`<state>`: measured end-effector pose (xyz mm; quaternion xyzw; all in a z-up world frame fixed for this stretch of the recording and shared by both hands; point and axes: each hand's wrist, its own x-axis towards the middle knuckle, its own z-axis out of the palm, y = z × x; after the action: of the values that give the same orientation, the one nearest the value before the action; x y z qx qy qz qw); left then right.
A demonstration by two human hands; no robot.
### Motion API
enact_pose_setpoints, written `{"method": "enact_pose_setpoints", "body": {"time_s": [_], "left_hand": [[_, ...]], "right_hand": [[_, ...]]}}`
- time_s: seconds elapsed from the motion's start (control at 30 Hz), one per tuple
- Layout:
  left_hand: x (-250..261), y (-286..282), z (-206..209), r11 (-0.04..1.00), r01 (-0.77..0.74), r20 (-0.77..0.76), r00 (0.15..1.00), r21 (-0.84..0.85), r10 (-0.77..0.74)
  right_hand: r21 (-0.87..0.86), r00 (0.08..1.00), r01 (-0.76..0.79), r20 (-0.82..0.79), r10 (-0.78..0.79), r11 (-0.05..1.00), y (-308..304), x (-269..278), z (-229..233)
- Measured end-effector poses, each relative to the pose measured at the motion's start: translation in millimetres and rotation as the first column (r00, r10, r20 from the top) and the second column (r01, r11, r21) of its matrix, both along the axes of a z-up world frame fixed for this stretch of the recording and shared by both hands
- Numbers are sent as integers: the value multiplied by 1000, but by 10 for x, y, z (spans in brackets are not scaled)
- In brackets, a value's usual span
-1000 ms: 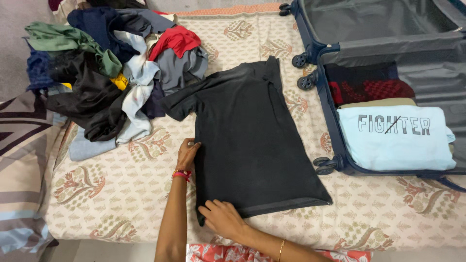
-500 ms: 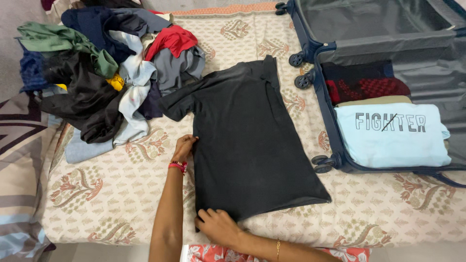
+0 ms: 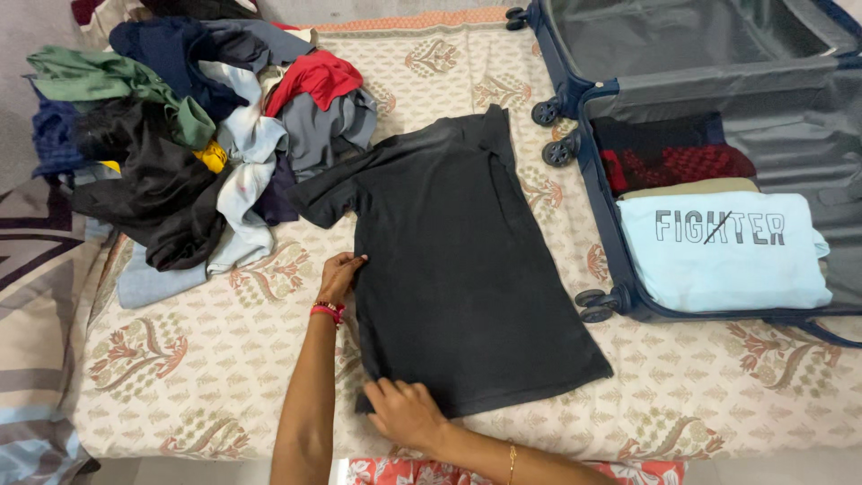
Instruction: The person folds a light blue long-sleeved shirt on a bed and places it into an open suitcase, then picks up a black shirt from a pile of clothes, spreads it out, folds it into a small square, and places it into the suitcase.
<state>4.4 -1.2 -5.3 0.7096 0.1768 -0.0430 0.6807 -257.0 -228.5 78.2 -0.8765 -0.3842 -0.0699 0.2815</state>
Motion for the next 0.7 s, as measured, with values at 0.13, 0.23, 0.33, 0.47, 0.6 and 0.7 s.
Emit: {"method": "enact_pose_setpoints", "body": {"time_s": [0.13,0.23,0.33,0.47,0.6,0.7], "left_hand": [[21,5,-51,996,-80,-44,996,40,82],[111,6,-158,990,-120,142,981,-77,130],[192,-54,-132,974,-169,314,943,151,115],[234,-503,279,917,-299,438,885,265,162],[319,-1150,775,791,-351,611,791,501,-36],[387,-1618,847,738,-312,544,834,599,-89]], "right_hand": [[-39,986,29,-166,-35,999,-168,45,178],[-14,953,161,-259,-159,987,-275,14,381],[-51,842,275,-469,-267,960,-422,10,539],[100,780,428,-543,-312,898,-674,16,515],[296,782,542,-521,-343,786,-917,62,318],[115,422,666,-872,-246,737,-1115,155,139]]}}
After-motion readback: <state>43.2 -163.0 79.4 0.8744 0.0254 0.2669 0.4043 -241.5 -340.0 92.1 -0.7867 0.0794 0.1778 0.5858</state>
